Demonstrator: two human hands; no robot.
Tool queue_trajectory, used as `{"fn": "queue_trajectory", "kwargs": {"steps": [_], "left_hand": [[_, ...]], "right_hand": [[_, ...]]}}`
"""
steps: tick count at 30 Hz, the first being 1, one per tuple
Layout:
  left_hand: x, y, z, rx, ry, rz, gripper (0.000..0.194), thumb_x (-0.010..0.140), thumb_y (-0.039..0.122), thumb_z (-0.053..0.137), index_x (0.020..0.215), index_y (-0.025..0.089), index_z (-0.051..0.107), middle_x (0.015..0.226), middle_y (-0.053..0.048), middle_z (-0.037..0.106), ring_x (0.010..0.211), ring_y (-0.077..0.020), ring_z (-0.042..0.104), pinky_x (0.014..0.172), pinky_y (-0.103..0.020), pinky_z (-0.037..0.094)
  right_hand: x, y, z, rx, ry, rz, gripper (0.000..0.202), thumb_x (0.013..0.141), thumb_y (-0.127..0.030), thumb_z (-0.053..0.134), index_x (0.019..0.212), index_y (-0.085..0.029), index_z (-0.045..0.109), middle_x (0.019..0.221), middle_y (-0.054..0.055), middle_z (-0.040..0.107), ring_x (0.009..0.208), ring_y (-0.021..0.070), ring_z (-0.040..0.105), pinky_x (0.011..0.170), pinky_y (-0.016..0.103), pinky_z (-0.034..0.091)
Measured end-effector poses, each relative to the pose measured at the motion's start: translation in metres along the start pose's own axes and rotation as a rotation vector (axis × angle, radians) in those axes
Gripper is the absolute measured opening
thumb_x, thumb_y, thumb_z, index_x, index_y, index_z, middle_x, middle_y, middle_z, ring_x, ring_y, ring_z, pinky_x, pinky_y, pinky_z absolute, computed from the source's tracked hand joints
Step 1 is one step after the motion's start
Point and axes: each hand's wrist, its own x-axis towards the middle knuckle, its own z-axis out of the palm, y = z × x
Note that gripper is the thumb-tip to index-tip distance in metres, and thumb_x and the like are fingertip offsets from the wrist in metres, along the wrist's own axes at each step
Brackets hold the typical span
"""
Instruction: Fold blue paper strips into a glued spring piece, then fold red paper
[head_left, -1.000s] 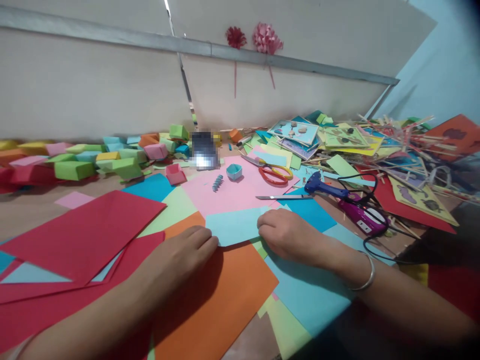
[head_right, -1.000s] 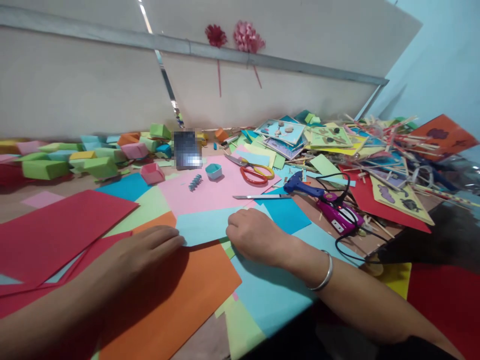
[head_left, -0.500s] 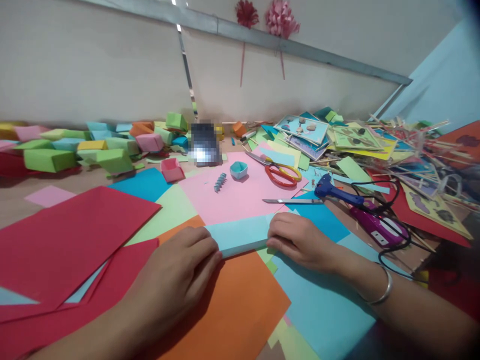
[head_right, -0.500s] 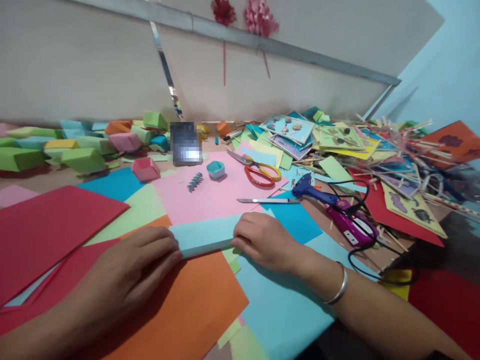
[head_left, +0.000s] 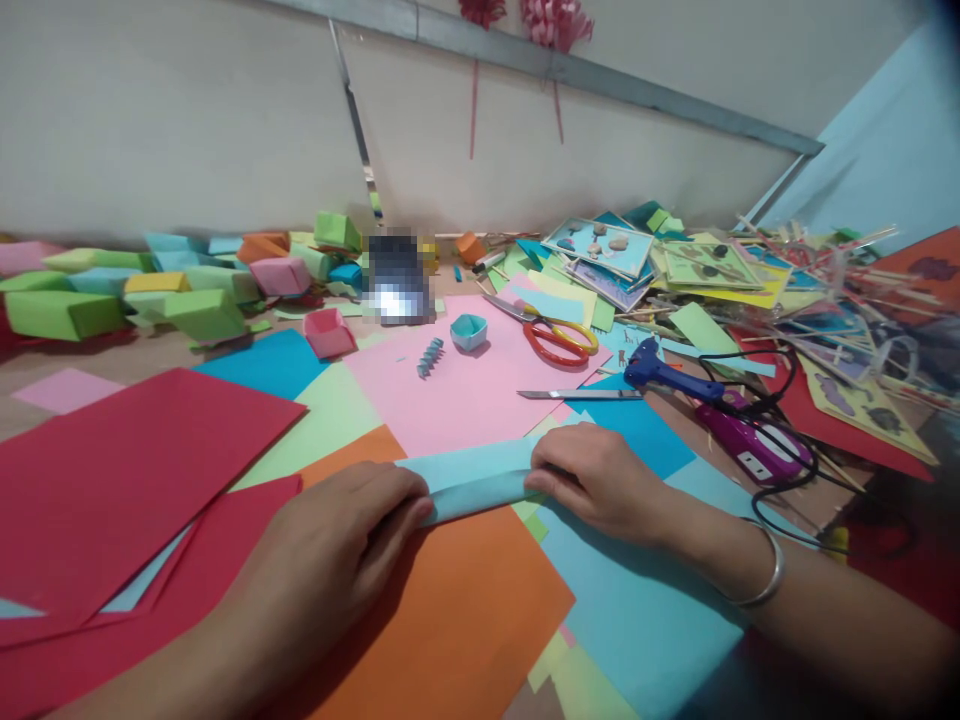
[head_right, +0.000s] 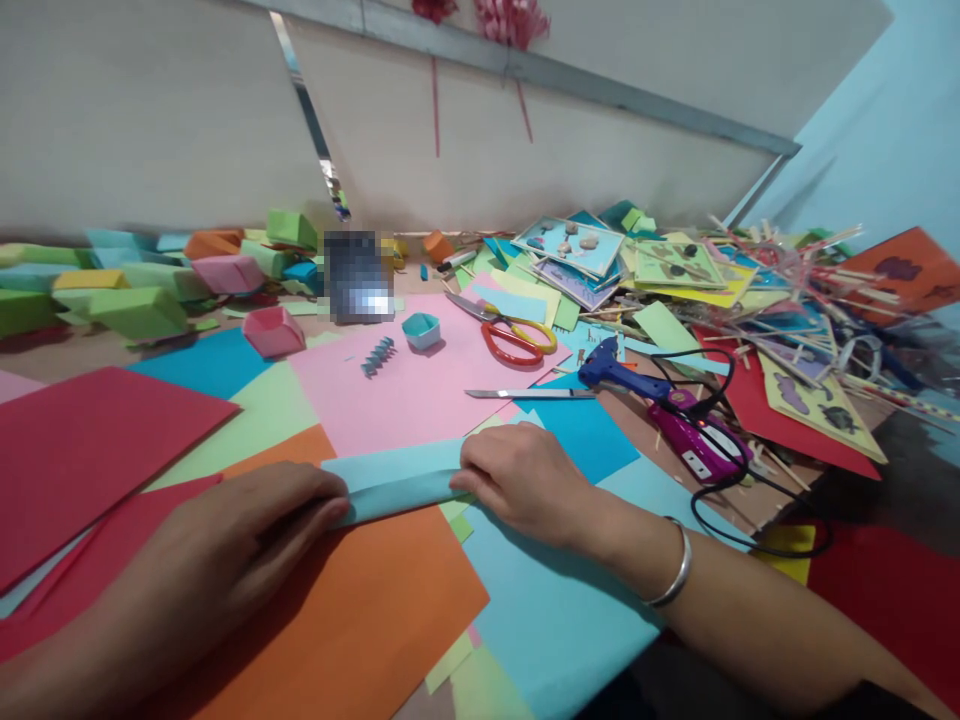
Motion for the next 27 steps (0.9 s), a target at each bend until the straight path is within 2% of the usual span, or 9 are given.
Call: {"fn": "queue_trajectory", "kwargs": {"steps": [9, 16, 27], "left_hand": [[0.0003, -0.0008, -0.0016, 0.033, -0.061, 0.016, 0.034, 0.096, 0.032, 0.040, 0.066, 0.021, 0.052, 0.060, -0.001, 0.059, 0.054, -0.0171, 0.055, 0.047, -0.026, 0.031], [0.0027, 0.0021, -0.0029, 0.010, -0.078, 0.002, 0.033, 0.096, 0.032, 0.040, 0.068, 0.022, 0.055, 0.061, -0.001, 0.061, 0.056, -0.0179, 0.057, 0.048, -0.026, 0.032], [-0.0008, 0.0017, -0.0047, -0.007, -0.104, -0.045, 0.031, 0.093, 0.034, 0.044, 0.068, 0.022, 0.057, 0.062, -0.002, 0.063, 0.055, -0.0180, 0.057, 0.047, -0.027, 0.036]], "right_hand": [[0.0008, -0.0023, -0.0019, 0.013, -0.045, -0.007, 0.024, 0.098, -0.025, 0.054, 0.075, -0.018, 0.055, 0.073, 0.001, 0.055, 0.069, 0.0142, 0.045, 0.063, 0.027, 0.028], [-0.0003, -0.0062, -0.0026, 0.028, -0.037, 0.040, 0.019, 0.092, -0.020, 0.060, 0.075, -0.018, 0.052, 0.073, 0.000, 0.053, 0.069, 0.0137, 0.045, 0.063, 0.027, 0.028], [0.0008, -0.0076, -0.0027, 0.043, -0.057, 0.072, 0.021, 0.090, -0.019, 0.063, 0.073, -0.019, 0.051, 0.073, -0.001, 0.052, 0.069, 0.0132, 0.045, 0.063, 0.027, 0.028]]}}
